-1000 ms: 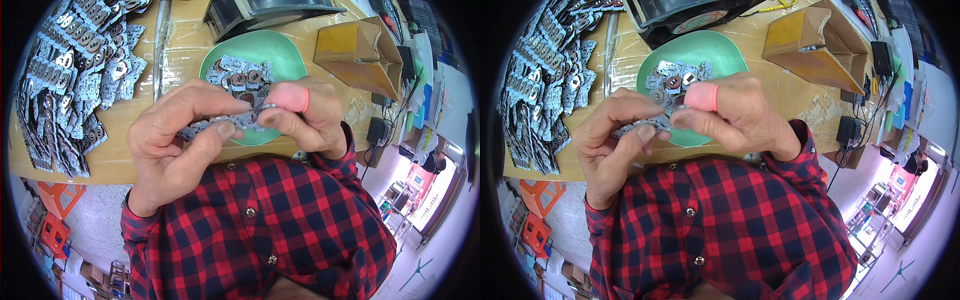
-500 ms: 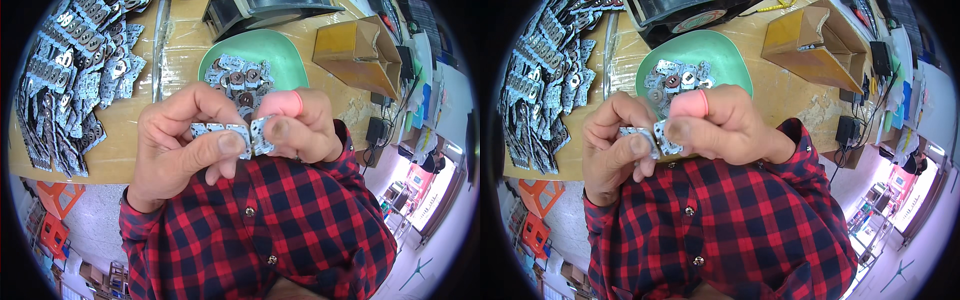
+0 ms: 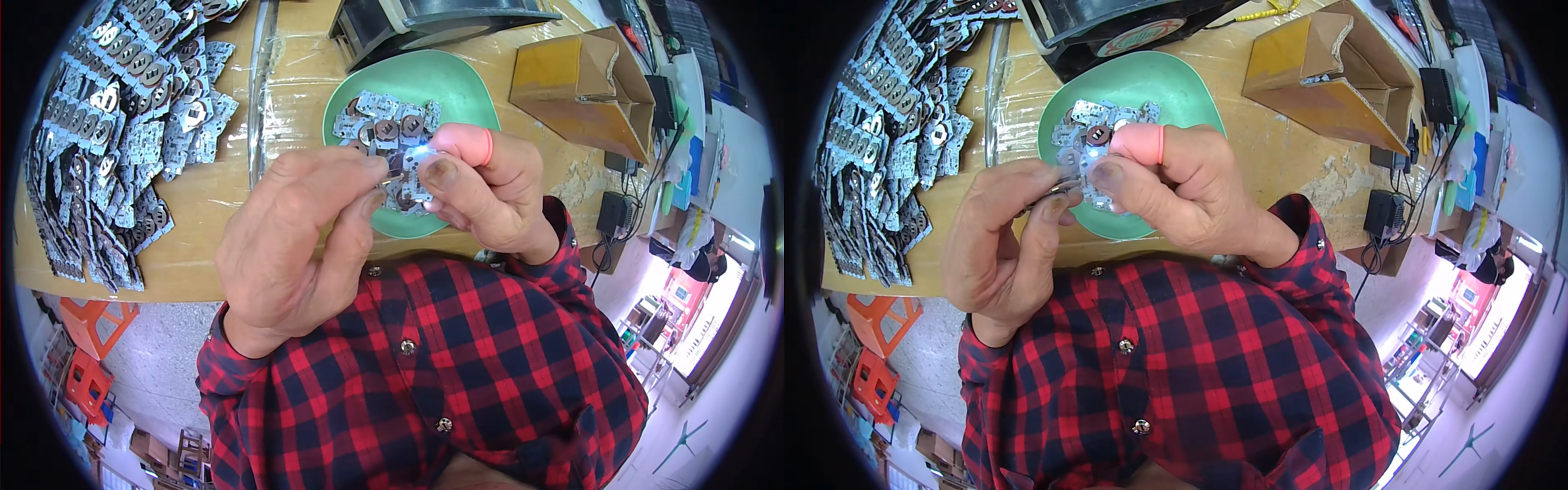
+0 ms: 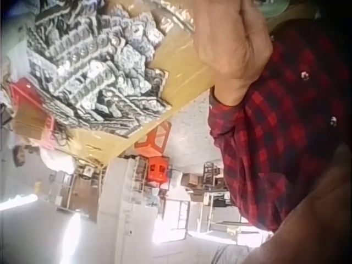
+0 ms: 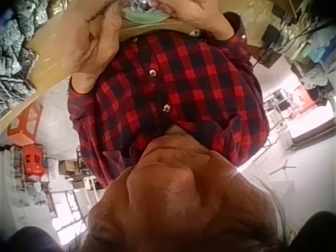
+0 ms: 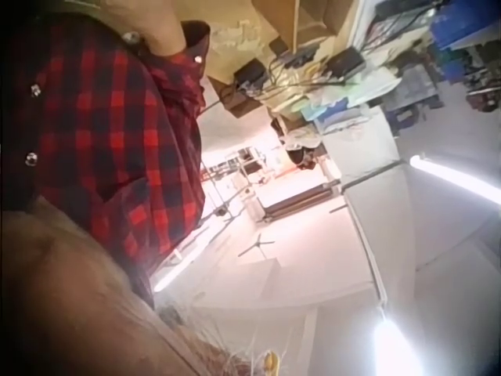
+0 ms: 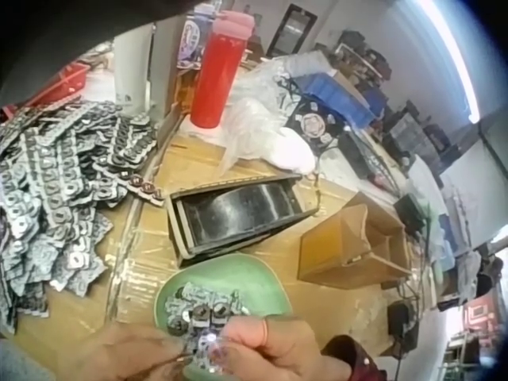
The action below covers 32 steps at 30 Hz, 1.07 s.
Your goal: Manually picking small circular components from a green bowl and placing them onto a perforated metal strip.
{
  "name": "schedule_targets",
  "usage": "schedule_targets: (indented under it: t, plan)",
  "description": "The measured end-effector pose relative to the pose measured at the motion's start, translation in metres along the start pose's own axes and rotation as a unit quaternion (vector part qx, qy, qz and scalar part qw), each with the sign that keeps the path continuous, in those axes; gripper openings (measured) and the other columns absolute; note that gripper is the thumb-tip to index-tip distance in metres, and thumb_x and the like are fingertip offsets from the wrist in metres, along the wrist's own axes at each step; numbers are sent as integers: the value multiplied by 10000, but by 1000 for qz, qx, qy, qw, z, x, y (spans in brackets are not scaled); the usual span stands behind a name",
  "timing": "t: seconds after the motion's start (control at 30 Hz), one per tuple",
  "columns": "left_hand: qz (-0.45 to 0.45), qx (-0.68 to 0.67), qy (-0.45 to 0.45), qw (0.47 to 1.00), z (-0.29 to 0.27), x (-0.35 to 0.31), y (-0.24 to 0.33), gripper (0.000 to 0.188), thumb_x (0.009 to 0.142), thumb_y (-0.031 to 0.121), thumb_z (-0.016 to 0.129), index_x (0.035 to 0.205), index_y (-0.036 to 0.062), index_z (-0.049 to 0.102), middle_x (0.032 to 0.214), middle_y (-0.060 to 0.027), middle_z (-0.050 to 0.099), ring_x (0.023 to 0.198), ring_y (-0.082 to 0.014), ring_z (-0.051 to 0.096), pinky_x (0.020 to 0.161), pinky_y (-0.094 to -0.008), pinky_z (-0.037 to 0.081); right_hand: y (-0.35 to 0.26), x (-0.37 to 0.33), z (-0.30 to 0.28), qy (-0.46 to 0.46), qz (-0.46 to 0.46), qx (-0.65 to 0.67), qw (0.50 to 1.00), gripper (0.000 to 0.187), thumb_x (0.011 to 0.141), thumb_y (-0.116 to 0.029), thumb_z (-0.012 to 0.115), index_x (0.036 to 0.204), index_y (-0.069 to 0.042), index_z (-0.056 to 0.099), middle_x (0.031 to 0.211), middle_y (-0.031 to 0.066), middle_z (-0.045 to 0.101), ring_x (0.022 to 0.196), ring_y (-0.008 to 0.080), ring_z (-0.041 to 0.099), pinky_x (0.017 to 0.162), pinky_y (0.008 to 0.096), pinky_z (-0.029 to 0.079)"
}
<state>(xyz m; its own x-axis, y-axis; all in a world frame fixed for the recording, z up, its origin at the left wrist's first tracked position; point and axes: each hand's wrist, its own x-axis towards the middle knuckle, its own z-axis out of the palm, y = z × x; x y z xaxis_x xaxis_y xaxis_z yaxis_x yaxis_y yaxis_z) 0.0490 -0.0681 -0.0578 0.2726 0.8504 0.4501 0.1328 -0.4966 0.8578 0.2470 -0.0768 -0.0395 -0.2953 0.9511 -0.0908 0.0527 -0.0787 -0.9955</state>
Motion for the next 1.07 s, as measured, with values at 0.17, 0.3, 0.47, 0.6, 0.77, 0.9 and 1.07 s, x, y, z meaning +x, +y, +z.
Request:
schedule_targets:
  t: [0.17, 0.3, 0.47, 0.6, 0.77, 0.9, 1.07]
  plan:
    - [-3, 15, 18, 1000, 2, -1, 1, 289, 715, -135, 694, 978, -32, 636, 860, -149, 677, 777, -284, 680, 686, -325, 548, 0, 0, -1, -8, 4, 2, 1000, 213, 984, -132, 515, 836, 6, 582, 596, -27, 484, 465, 12, 370, 433, 198, 294]
    - [-2, 5, 18, 1000, 2, 0, 1, 288, 713, -140, 687, 976, -35, 634, 852, -158, 674, 772, -284, 680, 685, -324, 548, 0, 0, -2, -3, -9, -13, 1000, 204, 981, -120, 510, 843, 10, 587, 592, -26, 484, 467, 12, 375, 435, 197, 305]
    - [-3, -16, 13, 1000, 1, 1, 1, 289, 696, -148, 683, 963, -47, 636, 826, -170, 663, 732, -279, 667, 653, -316, 532, 1, 0, 0, -1, -25, -18, 1000, 212, 976, -131, 524, 833, 9, 590, 582, -34, 474, 463, 17, 373, 440, 198, 312]
    - [63, -24, -84, 994, -12, 4, -6, 204, 829, -122, 580, 1030, -91, 592, 991, -212, 622, 733, -198, 627, 624, -240, 519, -2, 0, -4, 14, 15, 7, 1000, 228, 973, -145, 544, 819, 13, 598, 587, -39, 478, 466, 18, 366, 440, 201, 299]
    - [-138, -107, 7, 985, -10, 3, 6, 204, 788, -79, 645, 990, -54, 651, 821, -144, 648, 630, -193, 616, 543, -284, 485, 6, 8, -15, 16, -159, -177, 971, 209, 944, -127, 587, 811, 33, 607, 605, 15, 535, 494, 86, 467, 453, 251, 343]
    - [-231, -223, -41, 946, -14, 5, 10, 185, 896, -1, 591, 1072, -56, 611, 992, -131, 617, 674, -104, 599, 567, -199, 454, -1, 8, -16, -54, -165, -189, 966, 201, 925, -137, 618, 812, 28, 608, 626, 54, 568, 503, 143, 518, 460, 278, 371]
    - [-201, -178, -125, 955, -20, 5, 8, 191, 922, 51, 581, 1083, -44, 617, 1009, -130, 613, 678, -109, 607, 558, -195, 456, 5, 8, -13, -97, -200, -209, 952, 250, 909, -216, 656, 817, 12, 608, 629, 59, 594, 487, 170, 528, 460, 316, 397]
